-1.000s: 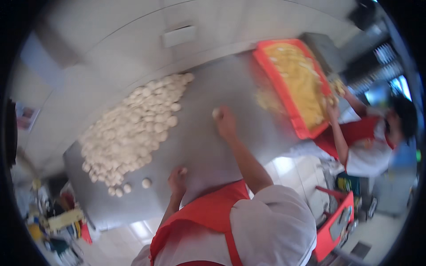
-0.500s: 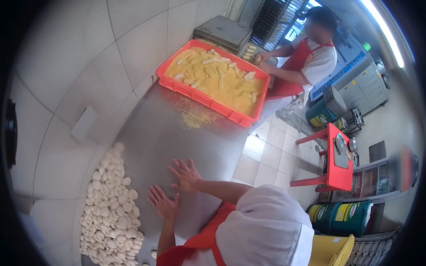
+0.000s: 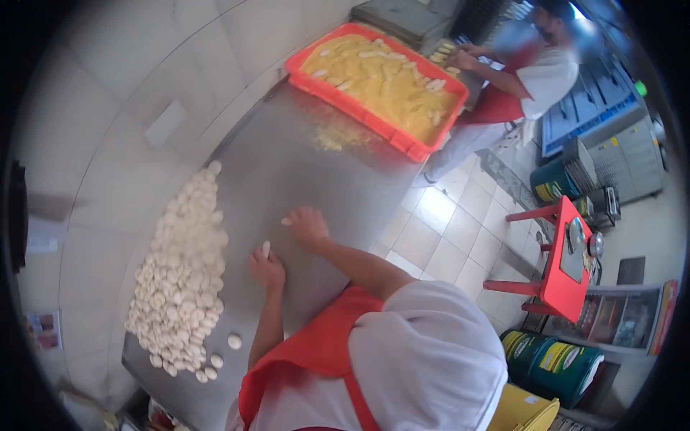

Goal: The person operates a dough divider and rounder machine to portion dough, carries a tray of dough balls to a work table, and then rolls individual dough balls on the metal surface by hand.

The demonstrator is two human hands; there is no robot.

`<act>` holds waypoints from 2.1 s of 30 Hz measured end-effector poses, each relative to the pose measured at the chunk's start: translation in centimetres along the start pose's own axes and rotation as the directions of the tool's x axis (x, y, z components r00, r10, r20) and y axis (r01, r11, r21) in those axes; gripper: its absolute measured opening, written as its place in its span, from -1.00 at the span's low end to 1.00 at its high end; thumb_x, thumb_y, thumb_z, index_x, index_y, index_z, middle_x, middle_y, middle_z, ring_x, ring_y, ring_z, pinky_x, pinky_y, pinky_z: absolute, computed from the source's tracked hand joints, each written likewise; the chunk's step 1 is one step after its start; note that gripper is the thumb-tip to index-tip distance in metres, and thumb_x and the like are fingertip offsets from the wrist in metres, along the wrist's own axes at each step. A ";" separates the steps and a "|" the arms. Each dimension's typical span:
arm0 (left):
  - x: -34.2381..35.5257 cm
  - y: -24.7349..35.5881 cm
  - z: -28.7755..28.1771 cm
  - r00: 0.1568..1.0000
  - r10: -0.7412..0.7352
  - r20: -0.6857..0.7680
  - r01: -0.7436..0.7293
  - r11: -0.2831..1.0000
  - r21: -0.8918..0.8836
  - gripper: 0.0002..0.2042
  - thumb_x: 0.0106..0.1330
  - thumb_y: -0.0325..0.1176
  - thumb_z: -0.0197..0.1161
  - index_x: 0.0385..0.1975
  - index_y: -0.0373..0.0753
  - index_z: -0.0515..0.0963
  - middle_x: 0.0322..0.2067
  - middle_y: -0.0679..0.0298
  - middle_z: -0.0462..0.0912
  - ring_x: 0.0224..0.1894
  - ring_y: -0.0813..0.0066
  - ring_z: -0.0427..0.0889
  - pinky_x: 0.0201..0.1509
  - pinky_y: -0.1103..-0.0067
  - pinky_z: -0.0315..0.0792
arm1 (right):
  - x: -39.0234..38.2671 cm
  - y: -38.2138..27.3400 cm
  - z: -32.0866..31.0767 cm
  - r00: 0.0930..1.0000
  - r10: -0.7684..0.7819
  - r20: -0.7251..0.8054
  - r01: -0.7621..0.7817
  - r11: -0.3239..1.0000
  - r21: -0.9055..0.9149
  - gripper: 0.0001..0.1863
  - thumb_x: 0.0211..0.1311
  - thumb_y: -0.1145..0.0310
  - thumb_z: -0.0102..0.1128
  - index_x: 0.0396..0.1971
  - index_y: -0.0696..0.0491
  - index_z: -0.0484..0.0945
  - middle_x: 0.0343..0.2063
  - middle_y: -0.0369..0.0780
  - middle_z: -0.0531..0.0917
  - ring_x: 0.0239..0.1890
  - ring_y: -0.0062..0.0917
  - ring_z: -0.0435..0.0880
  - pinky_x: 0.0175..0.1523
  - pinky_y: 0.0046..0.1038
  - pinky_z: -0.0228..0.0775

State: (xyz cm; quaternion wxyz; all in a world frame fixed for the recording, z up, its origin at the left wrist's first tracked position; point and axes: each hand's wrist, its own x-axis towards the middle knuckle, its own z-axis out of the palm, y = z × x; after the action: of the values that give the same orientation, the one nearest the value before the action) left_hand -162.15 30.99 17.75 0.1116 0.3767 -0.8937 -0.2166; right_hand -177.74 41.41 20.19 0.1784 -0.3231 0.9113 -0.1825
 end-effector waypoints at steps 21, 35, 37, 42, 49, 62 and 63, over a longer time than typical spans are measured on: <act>24.0 -1.8 -11.0 0.995 -0.098 -0.034 0.104 0.948 0.301 -0.76 0.23 -0.22 0.35 -0.24 -0.20 0.52 -0.15 0.11 0.60 -0.02 0.12 0.53 0.02 0.20 0.35 | 24.4 -1.5 -1.7 0.975 -0.065 0.212 -0.192 0.234 0.953 -0.59 0.39 0.21 0.10 0.11 0.12 0.50 -0.22 -0.25 0.66 -0.20 -0.55 0.63 -0.04 -0.49 0.51; -15.6 -3.1 -7.6 0.970 -0.222 0.096 0.240 0.833 -0.498 -0.83 0.31 -0.58 0.13 -0.16 -0.30 0.58 -0.10 0.00 0.64 -0.05 0.09 0.67 0.01 0.38 0.57 | 14.0 -3.1 -1.5 0.923 -0.015 -0.385 0.206 0.864 0.460 -0.69 0.31 0.44 0.10 0.03 0.13 0.40 -0.20 -0.08 0.61 -0.09 -0.23 0.65 0.01 -0.26 0.49; -19.2 -3.0 -6.7 0.973 -0.224 -0.050 0.169 0.846 -0.506 -0.82 0.27 -0.64 0.11 -0.20 -0.35 0.59 -0.09 -0.01 0.63 -0.03 0.00 0.67 -0.02 0.34 0.61 | 2.9 0.7 -3.6 0.976 0.048 -0.214 0.026 0.944 0.329 -0.59 0.34 0.44 0.07 0.17 0.11 0.40 0.06 0.01 0.57 0.04 -0.06 0.60 0.11 -0.19 0.45; -17.8 -1.2 -4.5 0.993 -0.010 0.118 0.040 0.966 -0.255 -0.38 0.32 -0.13 0.22 0.34 -0.19 0.24 0.39 -0.12 0.13 0.47 -0.09 0.05 0.47 0.08 0.02 | -13.8 11.5 -0.4 0.947 -0.304 -0.099 0.290 0.947 -0.137 -0.42 0.35 0.21 0.06 0.30 0.17 0.30 0.31 0.05 0.32 0.37 -0.01 0.24 0.44 -0.04 0.04; -2.9 0.9 -5.0 0.932 0.071 0.356 -0.140 0.975 0.172 -0.13 0.27 0.27 0.10 0.47 -0.12 0.06 0.48 -0.08 -0.11 0.53 -0.06 -0.17 0.49 -0.05 -0.21 | -1.1 1.5 -3.6 0.996 -0.088 -0.009 0.075 0.897 -0.435 -0.15 0.31 -0.26 -0.08 0.46 -0.04 0.09 0.47 0.01 0.02 0.48 -0.01 -0.01 0.45 0.18 -0.25; 1.2 4.9 -2.5 0.975 0.066 0.214 -0.110 0.973 0.201 -0.19 0.27 0.13 0.21 0.41 -0.23 0.14 0.46 -0.07 -0.03 0.50 -0.06 -0.07 0.48 0.01 -0.15 | 5.7 3.8 -3.6 0.912 -0.128 -0.391 0.073 0.985 -0.154 -0.27 0.28 -0.19 0.06 0.27 0.04 0.37 0.32 0.02 0.27 0.38 -0.08 0.16 0.41 0.03 -0.03; -1.3 3.5 -3.1 0.966 -0.035 0.258 -0.008 0.986 0.165 -0.23 0.26 0.07 0.26 0.37 -0.25 0.19 0.42 -0.07 0.05 0.47 -0.06 0.01 0.46 0.05 -0.07 | 2.9 3.5 -2.8 0.932 -0.109 -0.346 0.067 0.989 -0.131 -0.31 0.27 -0.15 0.11 0.22 0.06 0.40 0.23 0.01 0.36 0.29 -0.08 0.26 0.34 0.02 0.07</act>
State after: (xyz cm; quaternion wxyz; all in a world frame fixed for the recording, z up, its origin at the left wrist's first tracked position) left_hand -162.32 33.13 22.11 -0.0394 0.3590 -0.9129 -0.1903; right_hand -182.96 42.63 20.46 -0.0150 -0.3355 0.9222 -0.1916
